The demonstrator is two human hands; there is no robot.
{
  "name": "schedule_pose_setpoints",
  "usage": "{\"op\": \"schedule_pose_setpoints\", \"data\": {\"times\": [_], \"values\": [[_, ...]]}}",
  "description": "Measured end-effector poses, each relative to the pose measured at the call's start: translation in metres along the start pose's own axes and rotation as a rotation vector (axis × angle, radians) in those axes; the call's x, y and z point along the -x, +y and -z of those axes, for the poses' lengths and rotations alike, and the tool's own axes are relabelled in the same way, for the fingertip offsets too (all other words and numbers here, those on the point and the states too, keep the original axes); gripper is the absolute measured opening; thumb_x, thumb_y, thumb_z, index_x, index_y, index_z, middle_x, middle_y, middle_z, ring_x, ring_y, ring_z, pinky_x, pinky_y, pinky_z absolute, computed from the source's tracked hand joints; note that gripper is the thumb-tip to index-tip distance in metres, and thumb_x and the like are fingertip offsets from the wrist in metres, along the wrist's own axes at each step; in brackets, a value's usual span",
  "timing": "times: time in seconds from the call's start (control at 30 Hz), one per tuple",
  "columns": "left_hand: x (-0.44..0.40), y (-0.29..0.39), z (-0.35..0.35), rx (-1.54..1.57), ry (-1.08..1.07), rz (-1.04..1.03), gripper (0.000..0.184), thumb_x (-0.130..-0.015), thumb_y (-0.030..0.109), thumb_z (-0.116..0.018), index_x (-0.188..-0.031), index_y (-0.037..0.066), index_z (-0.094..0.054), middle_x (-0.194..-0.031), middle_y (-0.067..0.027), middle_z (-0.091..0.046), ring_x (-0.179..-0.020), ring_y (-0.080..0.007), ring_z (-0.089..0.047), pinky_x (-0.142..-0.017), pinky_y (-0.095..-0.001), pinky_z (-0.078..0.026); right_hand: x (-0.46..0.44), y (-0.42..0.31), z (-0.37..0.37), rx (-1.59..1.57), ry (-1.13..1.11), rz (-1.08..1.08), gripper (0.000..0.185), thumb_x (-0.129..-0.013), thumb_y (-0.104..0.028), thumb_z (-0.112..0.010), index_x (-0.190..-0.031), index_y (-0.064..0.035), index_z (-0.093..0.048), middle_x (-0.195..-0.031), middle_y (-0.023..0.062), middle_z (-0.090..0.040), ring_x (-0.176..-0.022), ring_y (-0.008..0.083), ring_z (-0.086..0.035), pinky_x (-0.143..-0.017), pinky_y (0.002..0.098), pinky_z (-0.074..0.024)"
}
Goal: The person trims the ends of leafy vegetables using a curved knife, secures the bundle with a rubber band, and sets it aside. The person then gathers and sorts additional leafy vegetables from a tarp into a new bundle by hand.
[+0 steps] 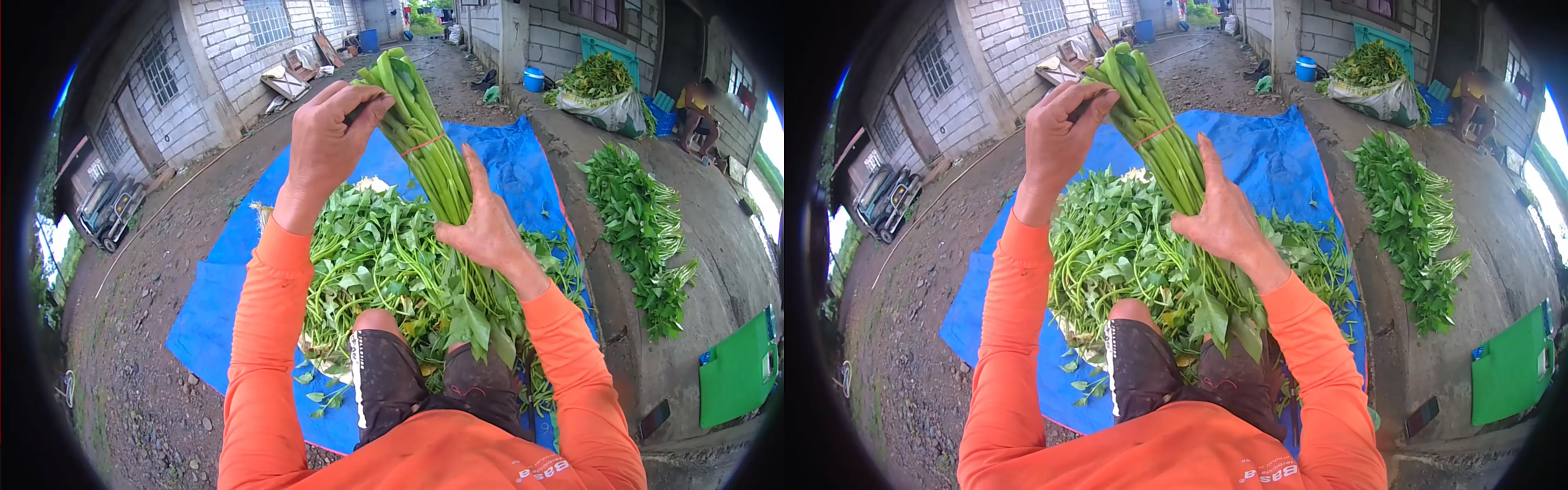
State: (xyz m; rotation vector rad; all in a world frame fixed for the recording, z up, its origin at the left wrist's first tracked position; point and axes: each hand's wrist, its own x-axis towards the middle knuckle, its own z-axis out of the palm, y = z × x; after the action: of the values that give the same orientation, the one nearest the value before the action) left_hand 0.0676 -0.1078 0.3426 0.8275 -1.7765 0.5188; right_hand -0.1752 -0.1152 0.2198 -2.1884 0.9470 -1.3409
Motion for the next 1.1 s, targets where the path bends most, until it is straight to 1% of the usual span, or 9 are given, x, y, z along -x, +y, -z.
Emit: {"op": "schedule_pose_setpoints", "data": {"times": [0.17,0.23,0.4,0.47,0.5,0.63,0.7,0.9,1.1], "values": [[-0.024,-0.021,0.014,-0.174,0.274,0.016,0.022,-0.097,0.022,-0.08,-0.096,0.0,-0.077,-0.082,-0.0081,-0.072,-0.063,-0.0196,-0.063,-0.062,-0.0357,-0.052,0.012,-0.002,0.009,-0.061,-0.041,-0.02,0.117,-0.073,-0.016,-0.078,-0.17,0.0009,-0.014,-0.132,0.0309,-0.069,-0.11,0.0468,-0.072,-0.098,0.0473,-0.0554],[-0.039,-0.058,0.034,-0.1,0.202,0.476,0.028,-0.101,0.029,-0.073,-0.106,0.001,-0.077,-0.103,-0.0144,-0.076,-0.082,-0.0242,-0.073,-0.076,-0.0401,-0.057,0.019,-0.004,0.013,-0.089,-0.053,-0.039,0.117,-0.072,-0.016,-0.077,-0.17,0.0004,-0.015,-0.131,0.0311,-0.069,-0.109,0.0473,-0.072,-0.097,0.0475,-0.0557],[0.012,-0.157,0.039,-1.275,-0.262,0.431,0.063,-0.1,0.026,-0.07,-0.155,0.002,-0.052,-0.15,-0.033,-0.057,-0.146,-0.0416,-0.052,-0.119,-0.0462,-0.044,0.032,0.006,0.015,0.05,-0.031,-0.026,0.119,-0.071,-0.021,-0.08,-0.17,-0.0015,-0.016,-0.132,0.0324,-0.068,-0.111,0.0484,-0.071,-0.097,0.0487,-0.0562],[0.036,-0.174,0.051,-0.412,-0.403,0.385,0.083,-0.097,0.033,-0.076,-0.159,-0.01,-0.041,-0.156,-0.032,-0.054,-0.146,-0.0411,-0.053,-0.121,-0.0448,-0.042,0.036,0.015,0.025,0.119,0.03,-0.058,0.118,-0.072,-0.023,-0.08,-0.17,-0.0037,-0.018,-0.138,0.0335,-0.065,-0.115,0.0485,-0.07,-0.098,0.0505,-0.0568],[0.037,-0.114,0.037,0.165,-0.454,0.888,0.084,-0.1,0.041,-0.076,-0.16,-0.008,-0.042,-0.155,-0.0271,-0.056,-0.145,-0.0341,-0.055,-0.119,-0.0456,-0.043,0.038,0.012,0.031,0.11,0.029,-0.07,0.118,-0.072,-0.021,-0.079,-0.17,-0.0042,-0.016,-0.138,0.0338,-0.064,-0.114,0.0487,-0.07,-0.097,0.0519,-0.0571],[0.087,0.032,-0.052,0.864,-0.136,0.877,0.065,-0.106,0.039,-0.071,-0.153,-0.003,-0.052,-0.137,-0.0145,-0.069,-0.128,-0.0243,-0.065,-0.11,-0.0418,-0.049,0.041,0.014,-0.003,0.395,0.241,0.012,0.117,-0.076,-0.014,-0.083,-0.171,-0.0041,-0.014,-0.12,0.0285,-0.062,-0.105,0.047,-0.065,-0.092,0.0546,-0.054],[0.079,0.054,-0.094,1.065,0.077,0.832,0.053,-0.106,0.032,-0.071,-0.145,-0.001,-0.059,-0.125,-0.0104,-0.073,-0.116,-0.0236,-0.069,-0.103,-0.0386,-0.053,0.049,0.005,-0.02,0.453,0.222,0.02,0.121,-0.076,-0.015,-0.084,-0.171,-0.0007,-0.009,-0.122,0.0301,-0.058,-0.112,0.046,-0.062,-0.098,0.054,-0.0509],[0.036,0.07,-0.105,0.856,-0.264,0.675,0.041,-0.096,0.023,-0.079,-0.126,-0.002,-0.063,-0.107,-0.0081,-0.069,-0.094,-0.0215,-0.071,-0.084,-0.036,-0.057,0.072,0.002,0.035,-0.19,0.189,-0.012,0.148,-0.07,-0.044,-0.099,-0.166,0.0115,-0.001,-0.169,0.0398,-0.024,-0.158,0.0478,-0.03,-0.131,0.0482,-0.027],[0.027,0.126,-0.106,1.104,-0.411,0.544,0.08,-0.087,0.037,-0.082,-0.145,-0.005,-0.047,-0.106,-0.0144,-0.062,-0.091,-0.0219,-0.068,-0.083,-0.0349,-0.057,0.073,0.003,0.035,-0.639,0.158,0.065,0.144,-0.065,-0.033,-0.099,-0.168,0.0046,-0.005,-0.154,0.0286,-0.048,-0.143,0.0376,-0.052,-0.12,0.0433,-0.0419]]}}
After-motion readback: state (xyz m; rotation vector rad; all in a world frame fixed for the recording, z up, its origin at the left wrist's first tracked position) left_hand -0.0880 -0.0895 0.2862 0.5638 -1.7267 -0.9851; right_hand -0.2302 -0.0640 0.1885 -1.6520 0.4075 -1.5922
